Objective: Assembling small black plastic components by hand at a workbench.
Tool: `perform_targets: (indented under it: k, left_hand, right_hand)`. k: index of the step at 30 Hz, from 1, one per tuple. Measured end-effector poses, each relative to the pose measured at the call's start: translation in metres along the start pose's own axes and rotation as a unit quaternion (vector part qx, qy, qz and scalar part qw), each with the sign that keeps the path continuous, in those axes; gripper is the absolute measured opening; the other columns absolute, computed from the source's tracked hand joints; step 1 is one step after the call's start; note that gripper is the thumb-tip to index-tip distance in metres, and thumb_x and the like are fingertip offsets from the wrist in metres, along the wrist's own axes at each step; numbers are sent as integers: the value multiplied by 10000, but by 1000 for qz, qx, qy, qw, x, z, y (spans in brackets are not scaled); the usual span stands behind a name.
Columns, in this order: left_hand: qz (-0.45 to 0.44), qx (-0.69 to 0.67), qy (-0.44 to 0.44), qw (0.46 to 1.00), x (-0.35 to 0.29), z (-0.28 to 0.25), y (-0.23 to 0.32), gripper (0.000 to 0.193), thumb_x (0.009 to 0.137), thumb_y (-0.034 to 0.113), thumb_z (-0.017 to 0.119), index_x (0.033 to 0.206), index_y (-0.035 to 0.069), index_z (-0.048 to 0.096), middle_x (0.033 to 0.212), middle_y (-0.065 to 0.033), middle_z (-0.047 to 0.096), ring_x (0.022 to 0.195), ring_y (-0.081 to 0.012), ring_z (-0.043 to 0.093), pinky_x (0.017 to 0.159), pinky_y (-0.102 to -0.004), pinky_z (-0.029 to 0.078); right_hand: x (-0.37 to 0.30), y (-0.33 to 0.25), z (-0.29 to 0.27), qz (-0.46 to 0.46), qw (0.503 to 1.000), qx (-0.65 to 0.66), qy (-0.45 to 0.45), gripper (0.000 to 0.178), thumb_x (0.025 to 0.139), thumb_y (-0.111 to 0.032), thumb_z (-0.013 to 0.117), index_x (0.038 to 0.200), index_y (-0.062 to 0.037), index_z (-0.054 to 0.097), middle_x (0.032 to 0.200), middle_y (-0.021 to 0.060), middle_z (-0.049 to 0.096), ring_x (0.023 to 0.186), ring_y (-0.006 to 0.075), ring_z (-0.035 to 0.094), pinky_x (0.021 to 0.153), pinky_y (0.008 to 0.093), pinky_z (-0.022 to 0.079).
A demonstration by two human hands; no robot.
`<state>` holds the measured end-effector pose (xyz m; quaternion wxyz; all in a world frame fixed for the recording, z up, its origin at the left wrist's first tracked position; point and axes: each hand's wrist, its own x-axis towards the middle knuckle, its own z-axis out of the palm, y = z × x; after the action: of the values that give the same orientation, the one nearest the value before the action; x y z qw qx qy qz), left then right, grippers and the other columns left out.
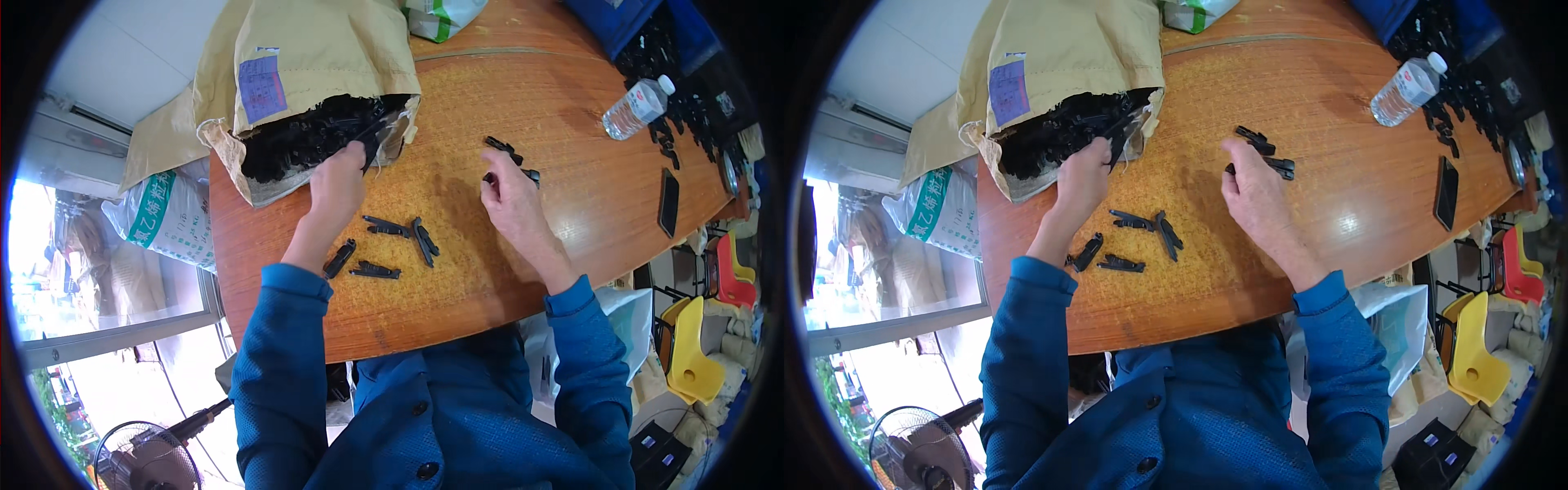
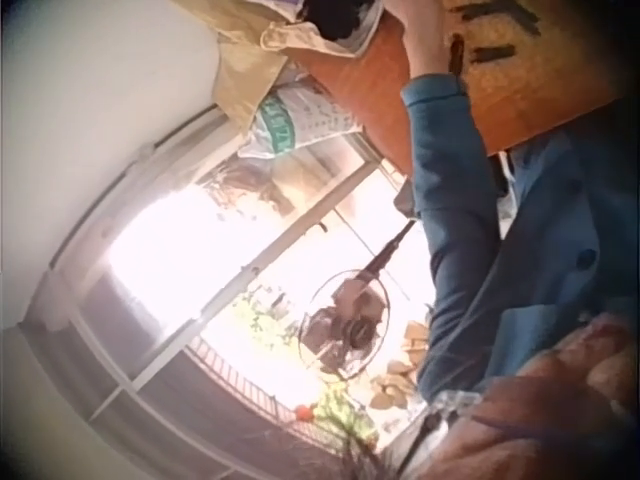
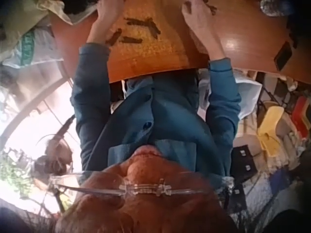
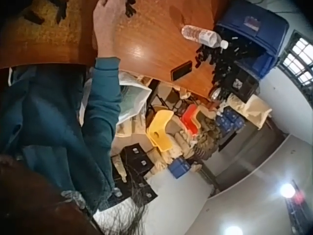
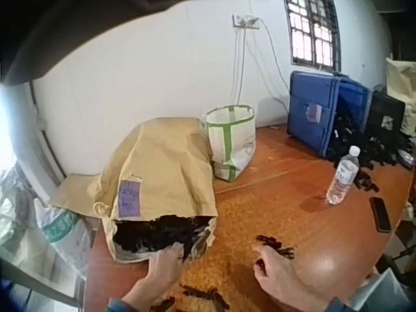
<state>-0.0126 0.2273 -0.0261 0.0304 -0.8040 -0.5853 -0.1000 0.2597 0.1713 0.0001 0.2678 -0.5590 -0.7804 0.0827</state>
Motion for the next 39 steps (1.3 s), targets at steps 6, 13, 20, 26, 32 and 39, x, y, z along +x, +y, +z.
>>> perform_targets:
  k: [6, 13, 20, 26, 32, 39]
  left_hand:
    - [-189, -714, -50, 672, -68, -40, 49, 328, 854, -25, 576, 1148, 81, 475, 879, -67, 607, 689, -131, 592, 570, -215, 452]
    - [-142, -787, 2, 600, -124, -50, 105, 417, 887, -14, 554, 1275, 93, 448, 920, -50, 615, 725, -94, 591, 609, -194, 455]
    - [-148, -684, 55, 712, -136, -54, 123, 352, 899, -79, 471, 1221, 58, 509, 957, -46, 646, 838, -78, 591, 659, -211, 472]
    - [-175, -665, 81, 721, -144, -56, 139, 373, 894, -55, 445, 1256, 20, 492, 1003, -56, 611, 866, -99, 570, 703, -218, 465]
    - [-236, -758, 100, 600, -143, -73, 153, 298, 957, 100, 473, 1240, 7, 498, 989, -46, 594, 883, -97, 555, 758, -244, 466]
    - [-264, -737, 73, 618, -134, -55, 138, 274, 961, 189, 536, 1168, 9, 524, 996, -44, 600, 878, -111, 564, 781, -253, 483]
  right_hand:
    - [-34, -47, 8, 211, 718, 657, 94, 104, 872, -16, 619, 969, -16, 578, 894, 96, 660, 804, 143, 656, 678, 244, 533]
    - [-66, -98, 9, 215, 694, 684, 67, 90, 881, -30, 617, 959, -13, 575, 861, 86, 652, 776, 126, 643, 677, 235, 526]
    - [-86, -108, -3, 142, 804, 577, 22, 102, 865, 35, 606, 948, 9, 554, 903, 90, 645, 776, 121, 636, 675, 260, 538]
    - [-95, -103, -2, -40, 925, 349, 143, 178, 792, 93, 633, 936, 14, 562, 920, 140, 636, 793, 227, 661, 696, 285, 538]
    - [-88, -98, 2, -135, 943, 245, 179, 233, 733, 118, 649, 922, 9, 566, 954, 162, 636, 811, 308, 655, 666, 334, 546]
    - [-83, -96, 14, -126, 951, 240, 151, 234, 734, 116, 648, 917, -7, 570, 954, 149, 634, 810, 313, 652, 647, 342, 542]
